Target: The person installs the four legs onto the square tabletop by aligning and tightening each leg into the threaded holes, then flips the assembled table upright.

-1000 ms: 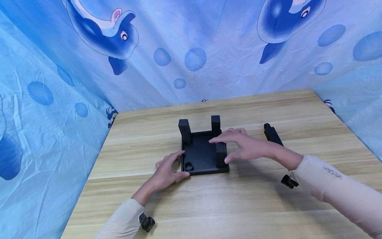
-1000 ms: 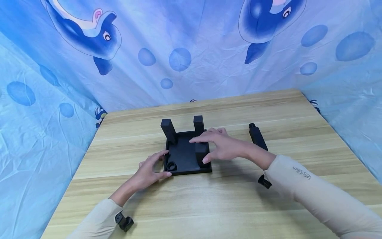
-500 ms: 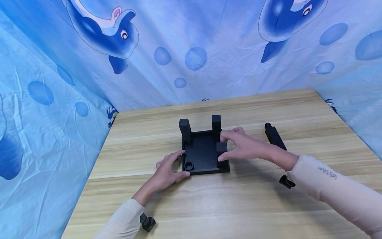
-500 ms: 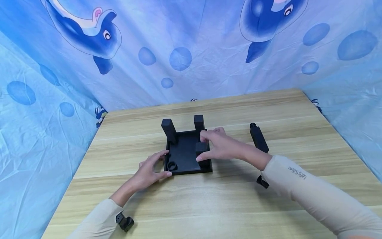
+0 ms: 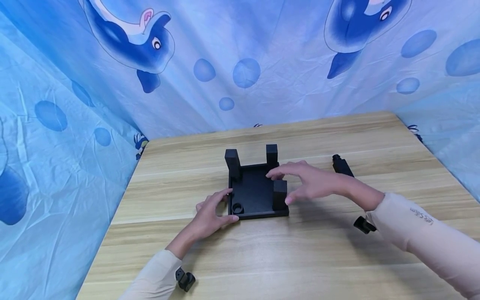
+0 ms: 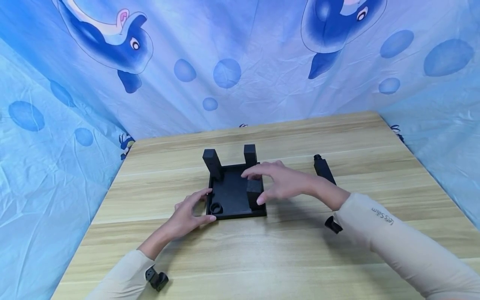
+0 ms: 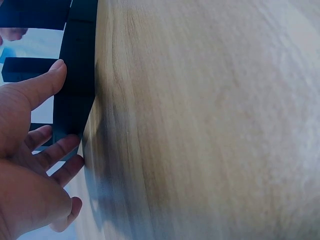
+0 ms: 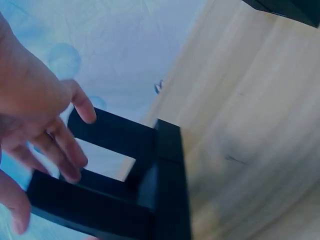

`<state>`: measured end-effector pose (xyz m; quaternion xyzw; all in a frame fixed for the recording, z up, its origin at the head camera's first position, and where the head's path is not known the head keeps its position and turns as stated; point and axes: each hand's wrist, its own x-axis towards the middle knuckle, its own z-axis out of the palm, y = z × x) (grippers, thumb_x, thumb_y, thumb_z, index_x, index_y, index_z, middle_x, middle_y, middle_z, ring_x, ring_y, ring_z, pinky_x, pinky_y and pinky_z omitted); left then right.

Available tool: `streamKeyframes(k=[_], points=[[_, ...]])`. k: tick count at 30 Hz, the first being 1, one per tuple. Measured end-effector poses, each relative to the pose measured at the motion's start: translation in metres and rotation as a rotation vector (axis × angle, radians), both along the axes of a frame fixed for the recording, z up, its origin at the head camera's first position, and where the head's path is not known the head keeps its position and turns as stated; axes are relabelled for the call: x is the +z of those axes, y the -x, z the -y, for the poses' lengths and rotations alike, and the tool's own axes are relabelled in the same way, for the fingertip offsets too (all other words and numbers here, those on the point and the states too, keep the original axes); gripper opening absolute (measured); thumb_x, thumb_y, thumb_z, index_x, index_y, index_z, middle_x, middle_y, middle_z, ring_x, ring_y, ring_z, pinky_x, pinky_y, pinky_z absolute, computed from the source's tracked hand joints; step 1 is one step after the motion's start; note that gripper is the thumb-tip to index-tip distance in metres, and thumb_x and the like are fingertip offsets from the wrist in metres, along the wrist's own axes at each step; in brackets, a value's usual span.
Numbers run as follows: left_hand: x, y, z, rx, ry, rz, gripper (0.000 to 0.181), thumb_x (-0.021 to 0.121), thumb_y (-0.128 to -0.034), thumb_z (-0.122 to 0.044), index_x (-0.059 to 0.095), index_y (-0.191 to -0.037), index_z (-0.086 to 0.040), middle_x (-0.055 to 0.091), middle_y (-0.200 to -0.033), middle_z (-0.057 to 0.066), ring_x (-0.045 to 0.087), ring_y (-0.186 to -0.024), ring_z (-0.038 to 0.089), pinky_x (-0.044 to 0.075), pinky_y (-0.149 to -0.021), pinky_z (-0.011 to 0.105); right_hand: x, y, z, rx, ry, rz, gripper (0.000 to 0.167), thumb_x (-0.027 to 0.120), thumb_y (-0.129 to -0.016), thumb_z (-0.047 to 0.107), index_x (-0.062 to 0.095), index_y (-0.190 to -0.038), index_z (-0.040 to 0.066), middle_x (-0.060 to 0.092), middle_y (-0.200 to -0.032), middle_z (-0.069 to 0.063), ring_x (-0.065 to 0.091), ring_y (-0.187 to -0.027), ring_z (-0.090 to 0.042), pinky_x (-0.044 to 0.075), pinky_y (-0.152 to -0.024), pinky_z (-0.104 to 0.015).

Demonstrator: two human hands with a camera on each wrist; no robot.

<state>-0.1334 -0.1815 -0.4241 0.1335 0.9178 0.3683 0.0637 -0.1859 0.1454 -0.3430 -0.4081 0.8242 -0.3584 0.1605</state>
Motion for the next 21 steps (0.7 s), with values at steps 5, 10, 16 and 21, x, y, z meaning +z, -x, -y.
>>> streamKeyframes(k=[5,10,16,21], points=[[0.0,0.0,-0.001,0.003,0.003,0.002,0.081,0.082,-0.0763,-0.032,0.043,-0.145,-0.02,0.056,-0.124,-0.003,0.044,-0.12,0.023,0.014,-0.092,0.045,0.004,0.002,-0.003,0.053,0.042,0.035,0.052,0.073,-0.085,0.012,0.058,-0.134,0.02,0.056,-0.135,0.005,0.046,-0.128,-0.022,0.035,-0.103,-0.051],[0.0,0.0,0.0,-0.001,-0.002,0.002,0.08,0.082,-0.0765,-0.032,0.043,-0.145,-0.019,0.056,-0.124,-0.002,0.044,-0.12,0.023,0.014,-0.092,0.046,-0.003,-0.002,0.002,-0.066,0.094,-0.002,0.038,0.078,-0.081,0.022,0.067,-0.117,0.019,0.063,-0.116,0.006,0.054,-0.11,-0.017,0.042,-0.095,-0.044],[0.0,-0.001,0.0,-0.007,-0.009,-0.002,0.081,0.082,-0.0765,-0.032,0.042,-0.145,-0.019,0.055,-0.124,-0.002,0.044,-0.121,0.024,0.014,-0.092,0.046,-0.012,-0.006,0.009,-0.169,0.125,-0.032,0.045,0.084,-0.073,0.028,0.063,-0.112,0.018,0.06,-0.103,0.004,0.052,-0.097,-0.017,0.04,-0.089,-0.042],[-0.001,-0.001,0.001,-0.008,-0.008,-0.003,0.08,0.082,-0.0765,-0.032,0.042,-0.145,-0.019,0.055,-0.124,-0.003,0.044,-0.12,0.023,0.015,-0.091,0.047,-0.009,-0.004,0.005,-0.129,0.132,0.001,0.061,0.082,-0.075,0.019,0.057,-0.13,0.014,0.06,-0.116,-0.004,0.051,-0.108,-0.022,0.039,-0.091,-0.047]])
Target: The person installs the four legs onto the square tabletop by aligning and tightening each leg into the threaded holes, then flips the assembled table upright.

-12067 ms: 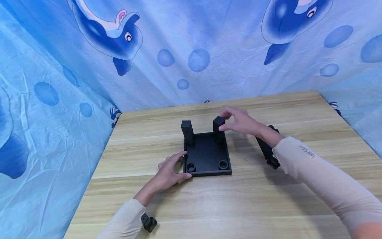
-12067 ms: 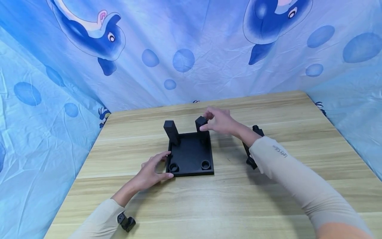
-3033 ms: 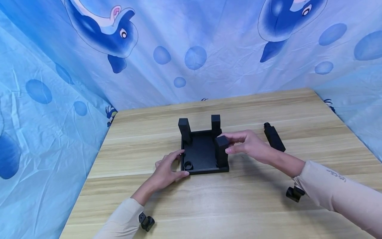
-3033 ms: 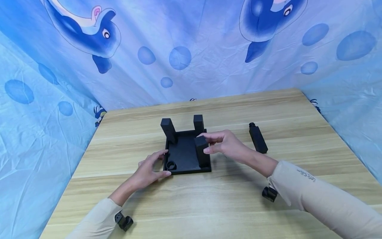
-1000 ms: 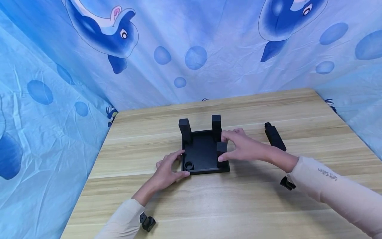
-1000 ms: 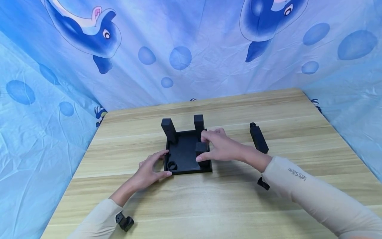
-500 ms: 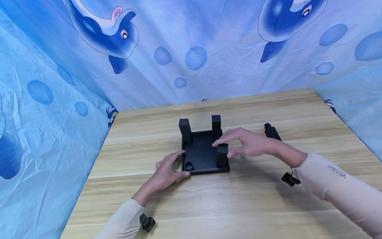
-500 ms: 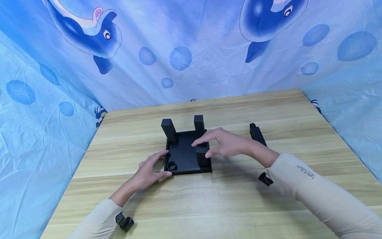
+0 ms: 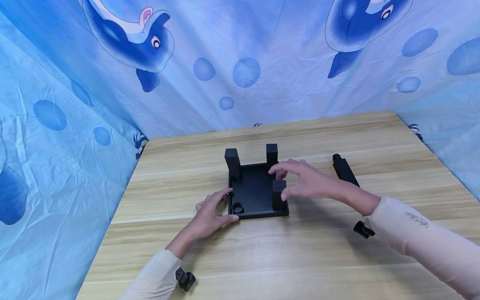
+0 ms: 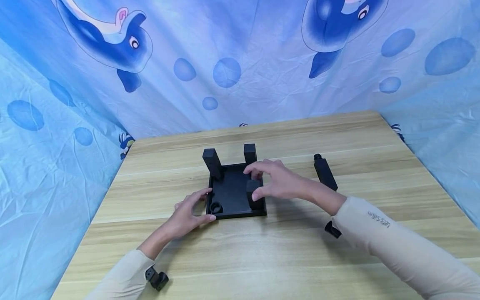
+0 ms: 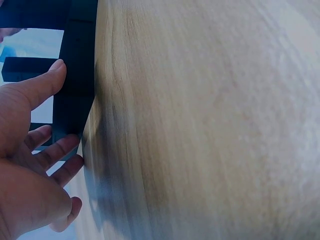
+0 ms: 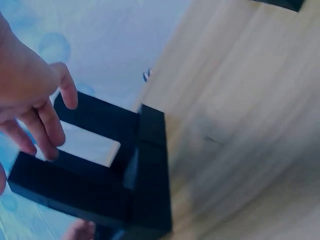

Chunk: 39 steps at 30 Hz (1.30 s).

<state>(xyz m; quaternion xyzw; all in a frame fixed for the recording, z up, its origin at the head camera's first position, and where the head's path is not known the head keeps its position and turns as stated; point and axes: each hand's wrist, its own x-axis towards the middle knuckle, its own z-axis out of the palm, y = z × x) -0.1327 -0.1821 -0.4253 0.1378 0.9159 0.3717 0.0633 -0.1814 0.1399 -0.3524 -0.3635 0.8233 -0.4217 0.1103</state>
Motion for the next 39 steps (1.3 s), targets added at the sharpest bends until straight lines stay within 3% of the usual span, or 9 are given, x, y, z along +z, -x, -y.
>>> streamKeyframes(k=[4,8,14,20,24,28,32,36,39], points=[[0.0,0.0,0.0,0.004,0.002,0.005,0.08,0.082,-0.0765,-0.032,0.042,-0.145,-0.019,0.055,-0.124,-0.003,0.044,-0.12,0.023,0.015,-0.091,0.046,0.007,0.004,-0.005,0.089,-0.01,0.021,0.063,0.077,-0.08,0.014,0.053,-0.138,0.016,0.057,-0.132,-0.001,0.045,-0.124,-0.024,0.035,-0.099,-0.053],[0.001,0.0,-0.001,0.009,0.005,0.011,0.08,0.082,-0.0766,-0.032,0.042,-0.146,-0.02,0.055,-0.125,-0.002,0.044,-0.121,0.023,0.015,-0.092,0.046,0.013,0.007,-0.007,0.129,-0.036,0.049,0.048,0.071,-0.085,0.009,0.06,-0.131,0.022,0.056,-0.134,0.005,0.042,-0.128,-0.023,0.032,-0.102,-0.053],[0.001,0.001,-0.001,0.006,0.004,0.007,0.081,0.082,-0.0766,-0.033,0.042,-0.146,-0.02,0.055,-0.125,-0.003,0.044,-0.121,0.023,0.015,-0.091,0.046,0.008,0.005,-0.003,0.062,-0.037,0.023,0.033,0.076,-0.083,0.016,0.062,-0.113,0.019,0.06,-0.113,0.004,0.052,-0.11,-0.019,0.039,-0.095,-0.045],[0.0,0.002,-0.001,0.003,0.004,0.006,0.081,0.082,-0.0766,-0.033,0.042,-0.146,-0.02,0.055,-0.125,-0.003,0.044,-0.121,0.023,0.015,-0.091,0.046,-0.003,0.003,-0.001,-0.012,0.019,0.016,0.038,0.083,-0.075,0.019,0.053,-0.098,0.014,0.055,-0.097,0.0,0.052,-0.095,-0.026,0.04,-0.084,-0.04],[-0.001,0.002,-0.001,0.008,0.007,0.005,0.081,0.082,-0.0765,-0.033,0.042,-0.146,-0.02,0.055,-0.124,-0.003,0.044,-0.121,0.023,0.014,-0.091,0.046,-0.002,0.003,-0.005,-0.001,0.018,0.019,0.045,0.083,-0.073,0.014,0.058,-0.11,0.013,0.058,-0.106,-0.001,0.052,-0.103,-0.027,0.04,-0.089,-0.044],[0.0,0.001,-0.001,0.008,0.009,0.01,0.081,0.082,-0.0764,-0.033,0.042,-0.146,-0.021,0.055,-0.125,-0.003,0.044,-0.121,0.023,0.014,-0.091,0.046,0.005,0.007,-0.008,0.116,0.0,0.008,0.06,0.077,-0.079,0.011,0.055,-0.134,0.014,0.059,-0.127,-0.002,0.048,-0.12,-0.023,0.037,-0.098,-0.05],[-0.001,0.001,-0.001,0.005,0.008,0.009,0.081,0.082,-0.0763,-0.033,0.042,-0.145,-0.02,0.055,-0.125,-0.003,0.043,-0.121,0.023,0.014,-0.091,0.046,0.011,0.008,-0.008,0.187,-0.033,0.011,0.049,0.07,-0.085,0.006,0.06,-0.132,0.018,0.059,-0.13,0.002,0.047,-0.122,-0.021,0.037,-0.099,-0.047],[-0.001,0.001,-0.001,0.002,0.008,0.004,0.081,0.082,-0.0761,-0.034,0.043,-0.145,-0.02,0.055,-0.125,-0.003,0.043,-0.121,0.023,0.015,-0.091,0.046,0.012,0.005,-0.007,0.153,-0.063,0.034,0.041,0.069,-0.087,0.006,0.064,-0.125,0.021,0.06,-0.124,0.005,0.049,-0.116,-0.018,0.041,-0.094,-0.042],[-0.001,0.001,-0.001,0.004,0.01,0.002,0.081,0.082,-0.0759,-0.034,0.043,-0.145,-0.02,0.055,-0.126,-0.002,0.043,-0.121,0.023,0.015,-0.091,0.046,0.01,0.005,-0.006,0.129,-0.07,0.011,0.04,0.07,-0.086,0.009,0.064,-0.124,0.02,0.06,-0.121,0.007,0.05,-0.114,-0.016,0.033,-0.099,-0.044]])
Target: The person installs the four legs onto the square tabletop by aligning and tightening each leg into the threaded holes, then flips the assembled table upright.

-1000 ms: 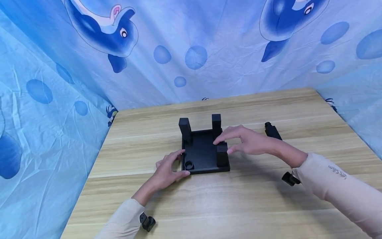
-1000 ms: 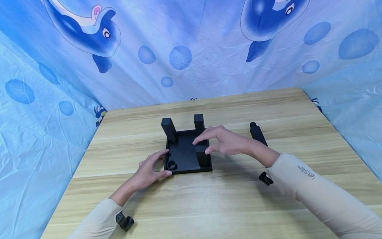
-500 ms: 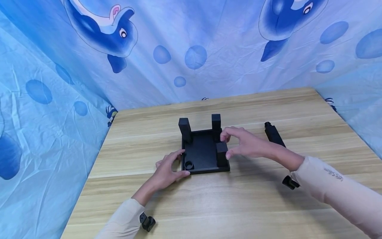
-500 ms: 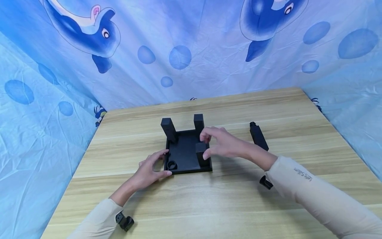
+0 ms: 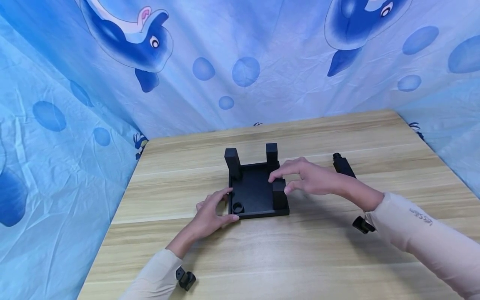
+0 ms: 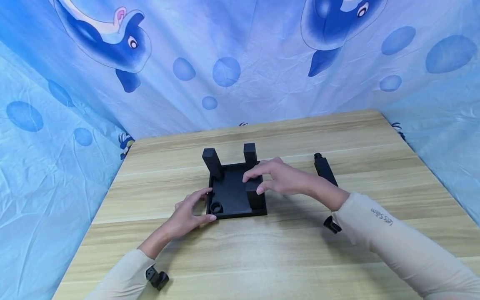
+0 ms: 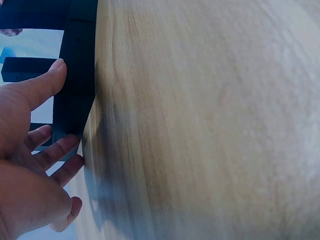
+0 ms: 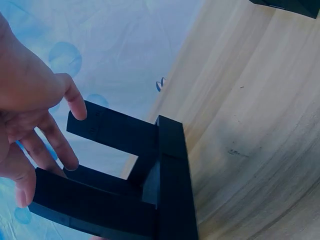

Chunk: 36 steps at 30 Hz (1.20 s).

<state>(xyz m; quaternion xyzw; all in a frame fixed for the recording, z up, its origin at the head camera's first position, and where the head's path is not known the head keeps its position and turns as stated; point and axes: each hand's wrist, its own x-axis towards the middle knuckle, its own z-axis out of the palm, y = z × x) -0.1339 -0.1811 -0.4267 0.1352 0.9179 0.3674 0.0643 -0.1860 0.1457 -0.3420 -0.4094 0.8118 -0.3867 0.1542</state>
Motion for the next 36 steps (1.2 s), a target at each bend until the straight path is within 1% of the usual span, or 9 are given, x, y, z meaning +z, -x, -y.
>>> streamKeyframes(k=[5,9,14,16,20,26,29,33,36], points=[[0.001,0.0,0.0,0.001,0.002,0.0,0.081,0.082,-0.0759,-0.034,0.043,-0.145,-0.02,0.055,-0.126,-0.001,0.043,-0.122,0.023,0.015,-0.092,0.047,0.0,-0.001,0.0,-0.012,-0.019,-0.099,0.041,0.072,-0.084,0.014,0.065,-0.124,0.019,0.062,-0.118,0.012,0.052,-0.113,-0.012,0.013,-0.103,-0.049],[0.0,0.001,0.0,-0.003,-0.001,-0.005,0.081,0.082,-0.0762,-0.034,0.042,-0.145,-0.02,0.055,-0.126,-0.001,0.043,-0.122,0.023,0.014,-0.092,0.047,0.0,-0.003,-0.001,-0.019,-0.024,-0.147,0.046,0.073,-0.083,0.015,0.063,-0.127,0.021,0.062,-0.12,0.013,0.051,-0.114,-0.012,0.013,-0.101,-0.049],[0.001,0.001,0.0,-0.01,-0.004,-0.005,0.081,0.082,-0.0761,-0.033,0.043,-0.145,-0.019,0.055,-0.125,-0.002,0.044,-0.121,0.023,0.014,-0.092,0.047,-0.001,-0.008,-0.009,-0.085,-0.04,-0.149,0.073,0.079,-0.078,0.016,0.047,-0.143,0.022,0.06,-0.127,0.004,0.052,-0.119,-0.02,0.016,-0.101,-0.055],[0.001,0.001,0.0,-0.011,-0.006,-0.004,0.08,0.082,-0.0761,-0.032,0.043,-0.145,-0.019,0.055,-0.124,-0.003,0.044,-0.12,0.022,0.014,-0.092,0.047,-0.002,-0.011,-0.015,-0.117,-0.039,-0.15,0.081,0.081,-0.076,0.015,0.042,-0.147,0.021,0.059,-0.128,0.002,0.05,-0.122,-0.023,0.017,-0.102,-0.057],[0.001,0.001,0.0,-0.009,-0.008,0.0,0.08,0.082,-0.076,-0.032,0.043,-0.145,-0.019,0.055,-0.124,-0.003,0.044,-0.12,0.022,0.013,-0.093,0.047,-0.005,-0.014,-0.03,-0.161,-0.031,-0.185,0.074,0.08,-0.078,0.012,0.046,-0.144,0.019,0.056,-0.132,0.002,0.047,-0.125,-0.025,0.024,-0.102,-0.057],[0.001,0.0,0.0,-0.007,-0.006,0.0,0.081,0.082,-0.0759,-0.032,0.043,-0.145,-0.019,0.055,-0.124,-0.002,0.044,-0.12,0.022,0.013,-0.094,0.047,-0.015,-0.013,-0.052,-0.205,-0.054,-0.283,0.062,0.079,-0.079,0.009,0.055,-0.136,0.008,0.059,-0.13,-0.007,0.05,-0.121,-0.032,0.034,-0.097,-0.058],[0.001,0.0,0.0,-0.005,-0.004,0.001,0.081,0.083,-0.0758,-0.032,0.043,-0.145,-0.02,0.055,-0.124,-0.002,0.044,-0.12,0.022,0.013,-0.094,0.047,-0.021,-0.011,-0.064,-0.23,-0.093,-0.334,0.061,0.079,-0.078,0.008,0.056,-0.135,0.008,0.059,-0.129,-0.008,0.049,-0.121,-0.033,0.031,-0.094,-0.056],[0.001,0.0,0.0,-0.005,-0.007,0.002,0.081,0.082,-0.0758,-0.033,0.043,-0.145,-0.02,0.055,-0.124,-0.003,0.043,-0.12,0.022,0.013,-0.093,0.047,-0.027,-0.008,-0.079,-0.259,-0.156,-0.423,0.06,0.079,-0.076,0.005,0.058,-0.132,0.01,0.06,-0.127,-0.009,0.05,-0.118,-0.032,0.027,-0.085,-0.051],[0.001,0.0,0.001,-0.003,-0.009,0.003,0.081,0.082,-0.0758,-0.033,0.043,-0.145,-0.02,0.055,-0.125,-0.003,0.043,-0.12,0.023,0.013,-0.093,0.047,-0.03,-0.007,-0.088,-0.268,-0.181,-0.465,0.058,0.079,-0.076,0.004,0.059,-0.13,0.011,0.061,-0.124,-0.009,0.051,-0.116,-0.032,0.027,-0.082,-0.047]])
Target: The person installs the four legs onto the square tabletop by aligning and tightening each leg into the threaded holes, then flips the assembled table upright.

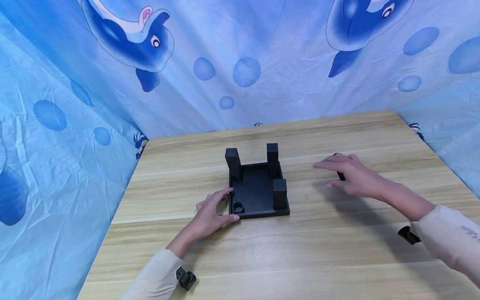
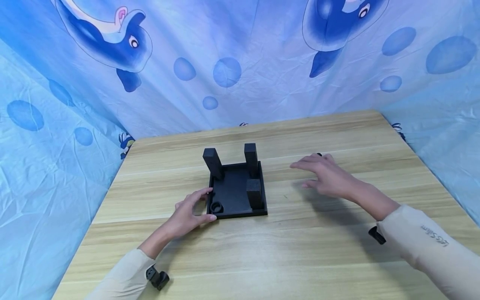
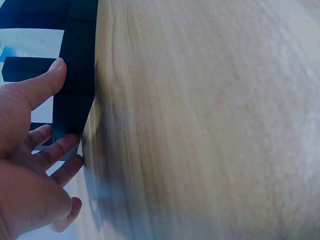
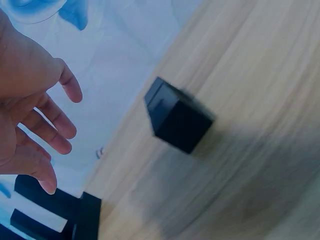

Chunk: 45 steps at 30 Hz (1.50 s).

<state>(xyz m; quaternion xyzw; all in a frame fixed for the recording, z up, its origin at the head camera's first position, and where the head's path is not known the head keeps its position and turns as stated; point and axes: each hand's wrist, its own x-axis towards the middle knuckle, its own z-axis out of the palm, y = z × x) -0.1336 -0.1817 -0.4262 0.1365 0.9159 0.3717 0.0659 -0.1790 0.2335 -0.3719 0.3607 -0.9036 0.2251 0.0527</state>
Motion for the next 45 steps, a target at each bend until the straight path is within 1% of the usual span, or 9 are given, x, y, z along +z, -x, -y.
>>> streamKeyframes(k=[6,12,17,21,25,29,32,37,45], points=[[0.0,0.0,0.0,-0.001,-0.002,-0.001,0.081,0.082,-0.076,-0.033,0.043,-0.145,-0.02,0.055,-0.125,-0.002,0.043,-0.12,0.023,0.013,-0.092,0.047,-0.004,-0.001,-0.008,-0.01,-0.018,-0.023,0.055,0.079,-0.076,0.004,0.061,-0.128,0.012,0.061,-0.123,-0.009,0.051,-0.116,-0.034,0.028,-0.08,-0.046],[0.0,0.0,0.0,0.001,-0.001,0.004,0.081,0.082,-0.076,-0.033,0.042,-0.145,-0.02,0.055,-0.126,-0.001,0.043,-0.121,0.023,0.013,-0.092,0.046,-0.013,0.004,-0.026,-0.013,-0.098,-0.158,0.055,0.082,-0.069,0.001,0.066,-0.121,0.012,0.063,-0.119,-0.01,0.052,-0.108,-0.03,0.029,-0.077,-0.048],[0.0,0.0,0.0,-0.001,0.004,-0.004,0.081,0.082,-0.0759,-0.034,0.043,-0.145,-0.02,0.055,-0.126,-0.001,0.044,-0.12,0.023,0.014,-0.093,0.047,-0.019,0.005,-0.045,-0.002,-0.273,-0.28,0.072,0.077,-0.06,-0.017,0.064,-0.125,0.013,0.06,-0.125,-0.012,0.05,-0.1,-0.028,0.032,-0.073,-0.048],[-0.001,0.0,0.001,-0.003,0.0,-0.013,0.081,0.082,-0.0759,-0.035,0.043,-0.145,-0.02,0.055,-0.125,-0.002,0.044,-0.12,0.023,0.014,-0.092,0.047,-0.022,0.004,-0.052,0.028,-0.465,-0.376,0.088,0.068,-0.055,-0.026,0.062,-0.13,0.02,0.053,-0.136,-0.013,0.043,-0.089,-0.025,0.034,-0.07,-0.045],[-0.001,0.0,0.002,-0.004,-0.005,-0.011,0.081,0.082,-0.076,-0.035,0.042,-0.145,-0.02,0.055,-0.126,-0.002,0.043,-0.12,0.023,0.014,-0.092,0.047,-0.029,0.006,-0.054,0.071,-0.561,-0.44,0.076,0.069,-0.059,-0.022,0.071,-0.117,0.028,0.056,-0.133,-0.01,0.038,-0.082,-0.023,0.03,-0.067,-0.041],[-0.002,0.0,0.002,-0.008,-0.007,-0.007,0.081,0.082,-0.076,-0.035,0.042,-0.145,-0.02,0.055,-0.126,-0.001,0.043,-0.12,0.023,0.014,-0.092,0.047,-0.035,0.006,-0.054,0.105,-0.545,-0.456,0.056,0.067,-0.067,-0.018,0.077,-0.098,0.028,0.064,-0.122,-0.007,0.037,-0.08,-0.022,0.024,-0.067,-0.039],[-0.003,0.0,0.002,-0.007,-0.007,-0.006,0.081,0.082,-0.0757,-0.035,0.043,-0.145,-0.02,0.055,-0.126,-0.001,0.044,-0.119,0.022,0.014,-0.092,0.047,-0.037,0.007,-0.054,0.12,-0.512,-0.456,0.053,0.062,-0.07,-0.019,0.077,-0.091,0.027,0.066,-0.117,-0.008,0.037,-0.079,-0.022,0.024,-0.068,-0.04],[-0.003,0.0,0.001,-0.002,-0.004,-0.006,0.082,0.082,-0.0753,-0.035,0.043,-0.145,-0.02,0.055,-0.126,-0.001,0.044,-0.119,0.022,0.014,-0.092,0.047,-0.04,0.007,-0.055,0.118,-0.482,-0.446,0.056,0.056,-0.068,-0.021,0.078,-0.09,0.025,0.065,-0.116,-0.009,0.039,-0.082,-0.023,0.024,-0.07,-0.041],[-0.002,0.0,0.001,0.0,-0.005,-0.006,0.081,0.082,-0.0757,-0.035,0.043,-0.145,-0.02,0.056,-0.127,-0.002,0.044,-0.121,0.022,0.014,-0.093,0.048,-0.042,0.009,-0.056,0.117,-0.433,-0.449,0.053,0.06,-0.068,-0.022,0.078,-0.091,0.023,0.066,-0.114,-0.009,0.044,-0.085,-0.023,0.025,-0.069,-0.041]])
